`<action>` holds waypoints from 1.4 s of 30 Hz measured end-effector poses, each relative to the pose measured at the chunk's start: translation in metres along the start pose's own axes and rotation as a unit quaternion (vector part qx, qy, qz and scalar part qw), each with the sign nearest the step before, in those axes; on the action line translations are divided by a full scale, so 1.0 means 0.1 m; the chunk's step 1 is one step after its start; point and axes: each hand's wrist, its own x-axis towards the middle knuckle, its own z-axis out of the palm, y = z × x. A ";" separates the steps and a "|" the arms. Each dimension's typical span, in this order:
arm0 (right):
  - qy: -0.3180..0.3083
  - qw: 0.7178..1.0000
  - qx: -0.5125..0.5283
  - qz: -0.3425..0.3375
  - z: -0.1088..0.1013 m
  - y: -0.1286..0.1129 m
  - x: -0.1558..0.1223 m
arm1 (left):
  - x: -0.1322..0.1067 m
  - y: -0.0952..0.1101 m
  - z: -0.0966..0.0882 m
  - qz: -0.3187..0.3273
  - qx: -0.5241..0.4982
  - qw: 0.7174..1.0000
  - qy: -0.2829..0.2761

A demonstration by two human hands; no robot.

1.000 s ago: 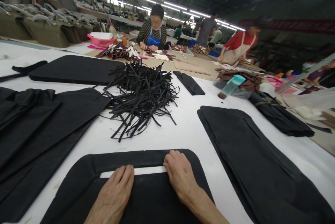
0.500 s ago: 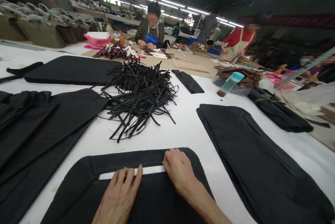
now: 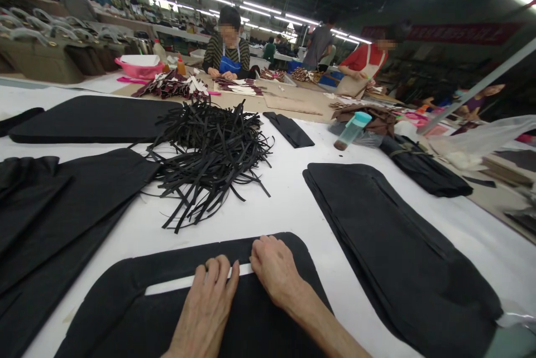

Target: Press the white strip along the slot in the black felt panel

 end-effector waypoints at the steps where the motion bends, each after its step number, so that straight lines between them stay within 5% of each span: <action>1: 0.002 1.000 0.001 -0.001 0.01 0.00 0.00 | 0.00 0.03 0.04 0.012 -0.016 0.999 0.029; 7: 0.003 1.000 0.009 -0.009 0.05 0.04 0.04 | 0.05 0.17 0.24 0.038 -0.043 0.997 0.053; 14: -0.011 0.995 0.065 -0.073 -0.05 0.21 -0.01 | 0.15 0.11 0.14 0.016 -0.092 0.996 0.001; 20: 0.049 0.984 0.127 -0.116 0.03 0.52 -0.12 | 0.14 0.07 0.07 -0.002 -0.114 0.993 -0.011; 26: 0.050 0.992 0.065 -0.094 0.04 0.58 -0.14 | 0.13 0.13 0.16 -0.010 -0.106 0.994 0.006; 34: -0.024 0.999 0.024 -0.042 -0.13 0.48 -0.04 | 0.16 0.23 0.27 0.038 -0.111 0.990 0.078; 42: -0.083 0.995 -0.002 0.058 -0.28 0.31 0.10 | 0.22 0.28 0.18 0.044 -0.109 0.992 0.047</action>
